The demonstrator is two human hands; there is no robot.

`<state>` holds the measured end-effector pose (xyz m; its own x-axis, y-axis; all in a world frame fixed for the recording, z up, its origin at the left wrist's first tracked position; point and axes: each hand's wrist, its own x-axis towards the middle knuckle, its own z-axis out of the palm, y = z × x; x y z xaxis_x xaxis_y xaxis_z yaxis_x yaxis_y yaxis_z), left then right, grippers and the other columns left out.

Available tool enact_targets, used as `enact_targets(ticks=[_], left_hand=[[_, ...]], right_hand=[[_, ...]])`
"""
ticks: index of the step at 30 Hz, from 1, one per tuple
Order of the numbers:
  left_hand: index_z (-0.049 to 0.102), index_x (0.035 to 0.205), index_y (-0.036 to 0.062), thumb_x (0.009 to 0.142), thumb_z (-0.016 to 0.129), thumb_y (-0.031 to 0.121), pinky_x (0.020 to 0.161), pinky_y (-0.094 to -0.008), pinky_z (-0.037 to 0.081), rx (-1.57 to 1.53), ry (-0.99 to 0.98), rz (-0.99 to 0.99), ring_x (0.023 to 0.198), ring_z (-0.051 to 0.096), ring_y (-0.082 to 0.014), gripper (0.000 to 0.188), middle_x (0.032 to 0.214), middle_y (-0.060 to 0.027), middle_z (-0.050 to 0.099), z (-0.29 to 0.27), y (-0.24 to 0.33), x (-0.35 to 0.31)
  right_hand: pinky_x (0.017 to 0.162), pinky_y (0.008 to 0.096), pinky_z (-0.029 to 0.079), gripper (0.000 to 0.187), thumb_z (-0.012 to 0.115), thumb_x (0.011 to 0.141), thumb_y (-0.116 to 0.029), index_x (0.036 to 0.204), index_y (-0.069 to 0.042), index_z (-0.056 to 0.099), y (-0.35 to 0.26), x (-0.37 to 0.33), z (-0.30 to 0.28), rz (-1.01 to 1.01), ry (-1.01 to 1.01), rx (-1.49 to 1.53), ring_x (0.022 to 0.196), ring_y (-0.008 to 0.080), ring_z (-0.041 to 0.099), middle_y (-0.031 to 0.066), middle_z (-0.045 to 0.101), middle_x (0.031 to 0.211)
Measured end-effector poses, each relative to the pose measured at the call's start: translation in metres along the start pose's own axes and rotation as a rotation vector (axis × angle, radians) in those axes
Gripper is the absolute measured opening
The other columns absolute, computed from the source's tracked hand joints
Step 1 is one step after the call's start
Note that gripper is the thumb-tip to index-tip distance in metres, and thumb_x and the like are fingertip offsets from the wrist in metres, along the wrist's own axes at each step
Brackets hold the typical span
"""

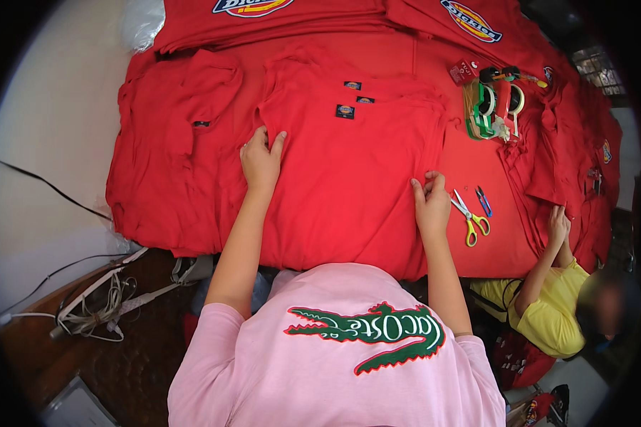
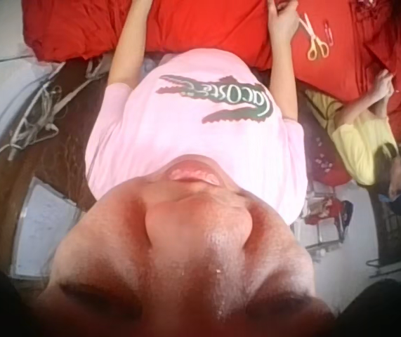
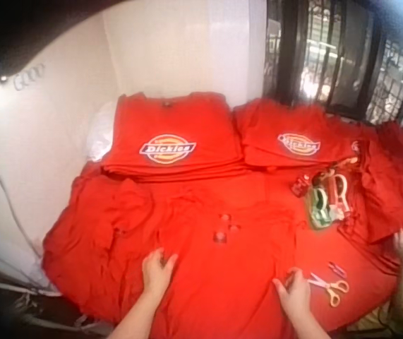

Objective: The person uses scissors to remove tags from a stack of red t-shirts, then folds each shirt and places them in a separate pile.

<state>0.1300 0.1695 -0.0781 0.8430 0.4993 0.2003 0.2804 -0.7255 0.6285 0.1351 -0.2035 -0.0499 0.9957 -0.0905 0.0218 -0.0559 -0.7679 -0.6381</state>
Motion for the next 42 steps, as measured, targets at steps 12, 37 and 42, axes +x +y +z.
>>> enact_targets(ticks=[12,37,42], left_hand=[[0.064,0.087,0.0006,0.102,0.067,0.035,0.06,-0.0373,0.048,-0.282,0.09,-0.068,0.058,0.058,-0.022,0.038,0.066,-0.0144,0.063,0.019,-0.022,0.065],[0.068,0.124,0.0101,0.079,0.072,0.009,0.103,-0.0396,0.042,-0.217,-0.177,0.318,0.116,0.059,-0.0262,0.045,0.109,-0.0056,0.07,0.019,-0.005,0.128],[0.076,0.098,0.0141,0.075,0.072,0.005,0.111,-0.0483,0.035,-0.019,-0.048,0.466,0.106,0.061,-0.023,0.025,0.097,-0.0029,0.064,0.005,-0.003,0.12]], right_hand=[[0.058,0.0341,0.041,0.021,0.079,0.091,-0.013,0.094,-0.004,0.061,0.024,0.014,0.035,-0.061,0.174,0.123,0.061,0.0186,0.045,0.0032,0.049,0.064],[0.092,0.041,0.045,0.021,0.078,0.084,-0.009,0.105,-0.012,0.075,-0.03,0.172,0.058,-0.46,0.177,-0.093,0.101,0.0293,0.059,0.0071,0.066,0.105],[0.097,0.0419,0.041,0.016,0.074,0.083,-0.005,0.098,-0.011,0.071,-0.041,0.153,0.045,-0.561,0.305,-0.171,0.104,0.0279,0.06,0.0056,0.067,0.109]])
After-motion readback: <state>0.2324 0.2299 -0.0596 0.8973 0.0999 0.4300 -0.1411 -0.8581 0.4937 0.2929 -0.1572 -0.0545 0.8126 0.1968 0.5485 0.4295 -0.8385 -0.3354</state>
